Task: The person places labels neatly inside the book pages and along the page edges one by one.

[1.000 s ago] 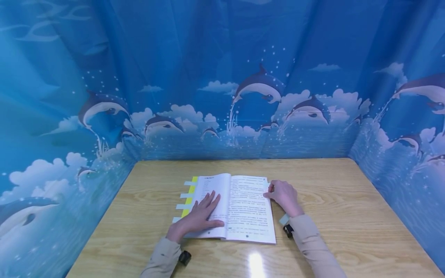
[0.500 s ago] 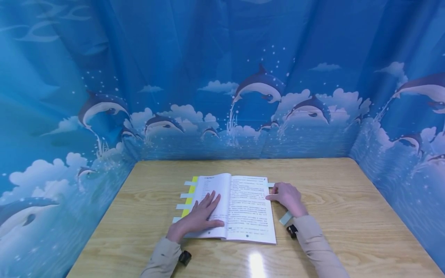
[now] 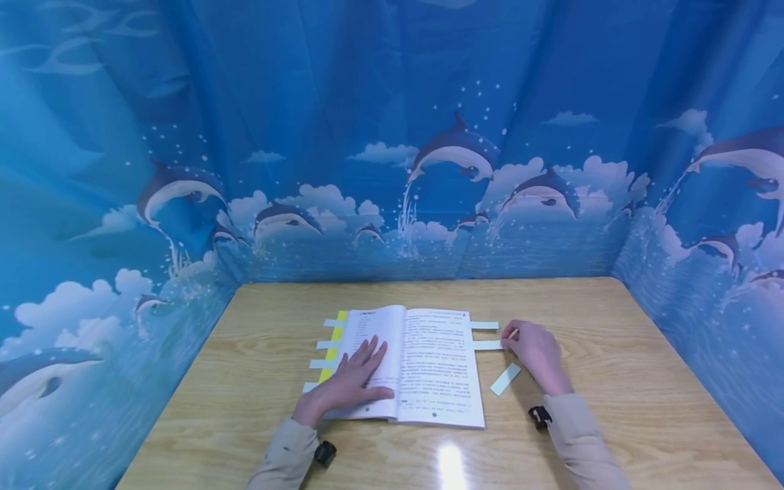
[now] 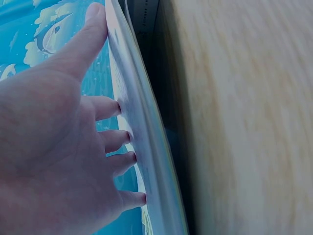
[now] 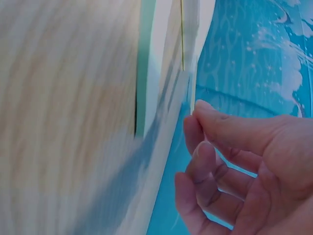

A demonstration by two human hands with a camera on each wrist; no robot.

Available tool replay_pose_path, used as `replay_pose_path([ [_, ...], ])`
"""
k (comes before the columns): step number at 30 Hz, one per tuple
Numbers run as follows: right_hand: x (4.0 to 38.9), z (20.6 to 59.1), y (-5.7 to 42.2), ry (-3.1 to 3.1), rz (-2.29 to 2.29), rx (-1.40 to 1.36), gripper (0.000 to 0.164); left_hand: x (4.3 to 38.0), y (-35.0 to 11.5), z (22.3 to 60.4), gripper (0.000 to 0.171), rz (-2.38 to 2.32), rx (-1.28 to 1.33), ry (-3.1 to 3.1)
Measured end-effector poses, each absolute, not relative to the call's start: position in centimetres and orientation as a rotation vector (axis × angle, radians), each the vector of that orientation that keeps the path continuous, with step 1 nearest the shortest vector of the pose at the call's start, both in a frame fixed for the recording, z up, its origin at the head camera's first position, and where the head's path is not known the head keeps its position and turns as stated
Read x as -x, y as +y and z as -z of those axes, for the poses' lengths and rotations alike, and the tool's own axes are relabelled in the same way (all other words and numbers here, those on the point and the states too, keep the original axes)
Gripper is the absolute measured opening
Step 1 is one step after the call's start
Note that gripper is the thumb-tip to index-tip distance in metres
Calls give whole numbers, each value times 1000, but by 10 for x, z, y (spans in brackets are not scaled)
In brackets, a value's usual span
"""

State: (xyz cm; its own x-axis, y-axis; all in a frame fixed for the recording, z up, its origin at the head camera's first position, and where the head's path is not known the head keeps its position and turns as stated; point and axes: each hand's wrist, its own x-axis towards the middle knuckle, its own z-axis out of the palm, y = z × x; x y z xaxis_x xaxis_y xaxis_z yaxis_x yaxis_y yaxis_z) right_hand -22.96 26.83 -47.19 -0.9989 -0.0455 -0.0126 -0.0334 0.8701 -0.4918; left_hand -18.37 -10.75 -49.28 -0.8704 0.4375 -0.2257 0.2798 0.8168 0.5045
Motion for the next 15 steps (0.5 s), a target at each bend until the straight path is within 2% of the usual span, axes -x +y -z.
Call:
replay_pose_path([
  [15,180,463,278,3117,754,212,21,184,-107,493,97,-679,-533,2660],
])
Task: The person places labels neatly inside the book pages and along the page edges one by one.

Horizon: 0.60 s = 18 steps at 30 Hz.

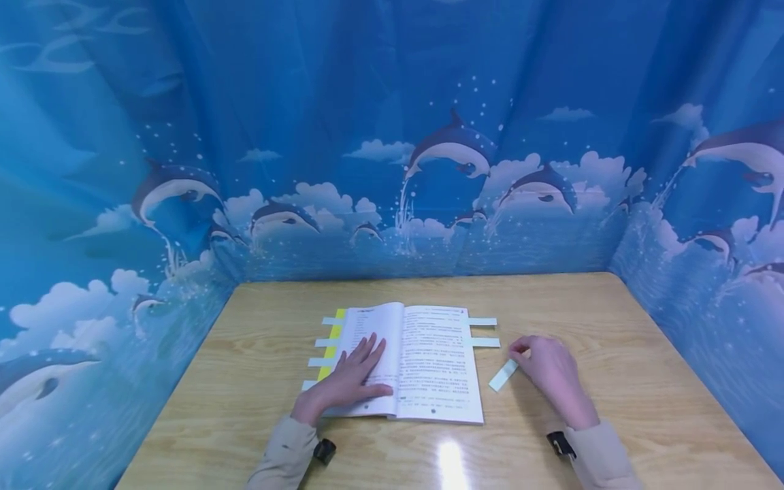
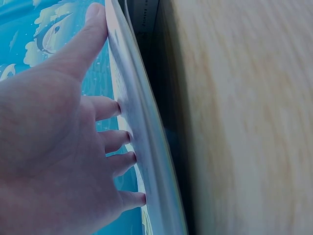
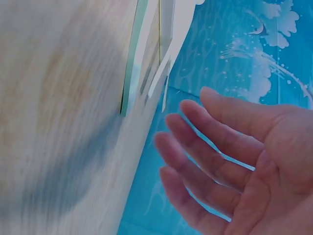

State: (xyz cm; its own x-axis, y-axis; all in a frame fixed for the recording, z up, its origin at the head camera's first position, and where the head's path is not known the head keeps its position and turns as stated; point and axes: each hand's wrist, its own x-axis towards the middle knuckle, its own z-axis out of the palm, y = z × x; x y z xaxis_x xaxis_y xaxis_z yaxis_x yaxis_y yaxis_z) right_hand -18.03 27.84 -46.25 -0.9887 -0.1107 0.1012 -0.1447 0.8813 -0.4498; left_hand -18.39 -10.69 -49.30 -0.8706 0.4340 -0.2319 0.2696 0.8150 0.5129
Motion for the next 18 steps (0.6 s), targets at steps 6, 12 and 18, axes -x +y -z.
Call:
replay_pose_path([
  [6,168,464,272,-2990,-632,-232,30,183,-107,493,97,-684,-527,2654],
  [12,159,473,259,-3031,-518,-356,50,184,-107,492,97,-679,-527,2656],
  [18,160,481,253,-3124,-390,-348,61,185,-106,492,97,-674,-524,2659],
])
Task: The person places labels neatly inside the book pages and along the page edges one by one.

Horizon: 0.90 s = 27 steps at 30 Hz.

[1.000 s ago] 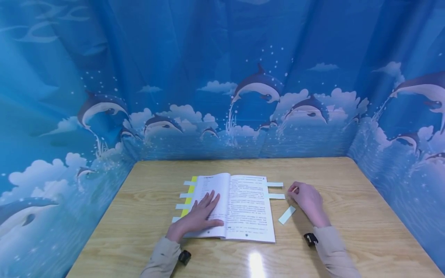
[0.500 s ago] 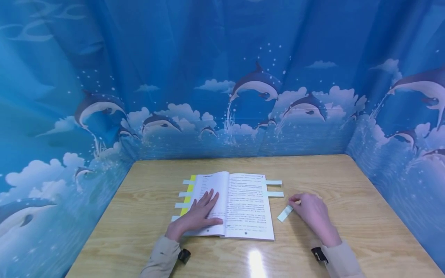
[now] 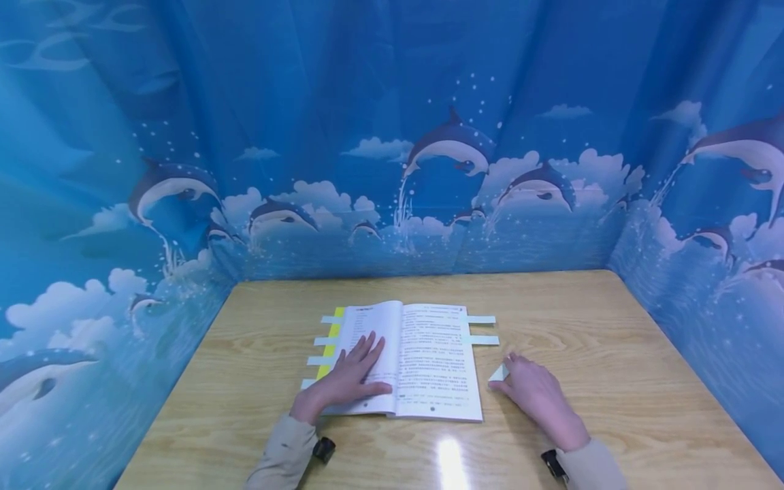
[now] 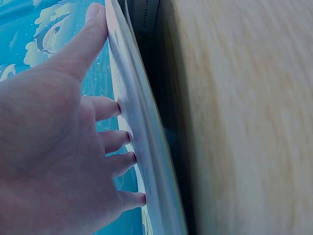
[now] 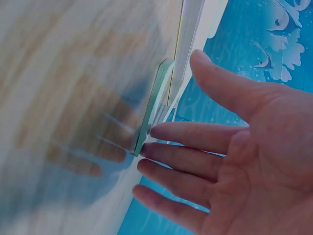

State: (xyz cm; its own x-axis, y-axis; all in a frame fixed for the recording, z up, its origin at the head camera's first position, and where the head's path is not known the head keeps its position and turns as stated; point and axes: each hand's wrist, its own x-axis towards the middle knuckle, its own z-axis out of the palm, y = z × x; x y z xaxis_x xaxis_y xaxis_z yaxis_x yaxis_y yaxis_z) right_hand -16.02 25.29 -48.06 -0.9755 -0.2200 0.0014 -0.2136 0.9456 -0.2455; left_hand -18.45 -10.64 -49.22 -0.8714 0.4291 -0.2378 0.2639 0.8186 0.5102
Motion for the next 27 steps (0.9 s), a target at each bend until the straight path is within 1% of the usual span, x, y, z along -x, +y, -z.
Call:
replay_pose_path([
  [3,163,479,253,3041,336,309,67,185,-107,493,97,-670,-520,2665],
  [6,169,479,255,3058,307,313,67,185,-107,493,97,-673,-517,2666],
  [10,180,481,260,3116,284,327,55,185,-108,494,98,-685,-512,2663],
  [17,194,478,268,3142,257,259,51,184,-108,493,98,-693,-528,2658],
  [21,198,477,272,3143,287,260,40,184,-107,493,98,-673,-533,2658],
  [27,199,478,276,3114,328,269,39,184,-107,493,98,-659,-525,2663],
])
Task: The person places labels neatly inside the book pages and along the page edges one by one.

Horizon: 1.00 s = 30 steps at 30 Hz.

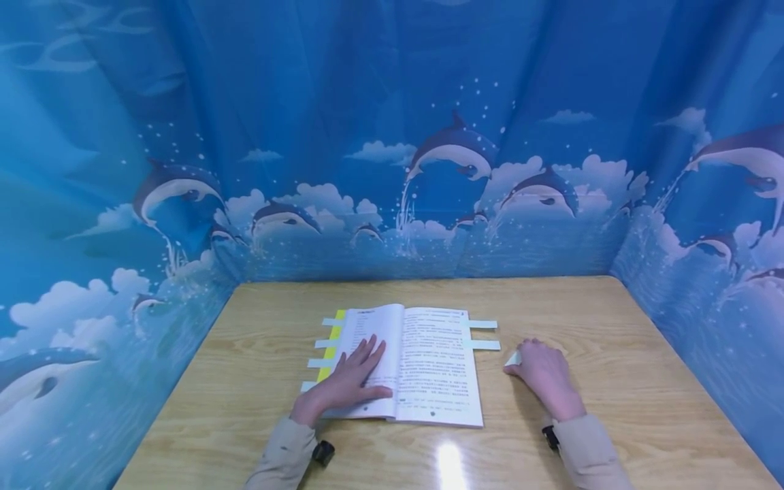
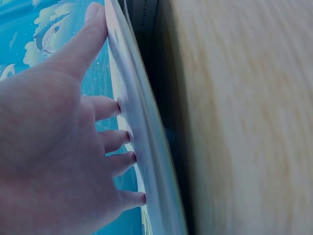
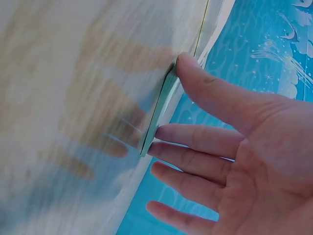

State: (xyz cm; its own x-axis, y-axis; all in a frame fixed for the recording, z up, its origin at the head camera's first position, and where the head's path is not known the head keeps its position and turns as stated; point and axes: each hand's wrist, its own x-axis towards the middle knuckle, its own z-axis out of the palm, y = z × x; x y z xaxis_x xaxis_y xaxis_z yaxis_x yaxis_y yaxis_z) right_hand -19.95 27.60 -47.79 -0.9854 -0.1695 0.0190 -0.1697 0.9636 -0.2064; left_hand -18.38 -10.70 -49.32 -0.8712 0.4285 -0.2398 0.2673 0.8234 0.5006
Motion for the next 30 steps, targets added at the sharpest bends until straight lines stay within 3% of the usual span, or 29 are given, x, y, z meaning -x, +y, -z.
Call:
replay_pose_path([
  [13,199,475,281,-3148,-404,-298,28,184,-107,495,98,-676,-531,2660],
  [30,216,484,294,-3007,-542,-203,29,184,-106,494,98,-666,-517,2661],
])
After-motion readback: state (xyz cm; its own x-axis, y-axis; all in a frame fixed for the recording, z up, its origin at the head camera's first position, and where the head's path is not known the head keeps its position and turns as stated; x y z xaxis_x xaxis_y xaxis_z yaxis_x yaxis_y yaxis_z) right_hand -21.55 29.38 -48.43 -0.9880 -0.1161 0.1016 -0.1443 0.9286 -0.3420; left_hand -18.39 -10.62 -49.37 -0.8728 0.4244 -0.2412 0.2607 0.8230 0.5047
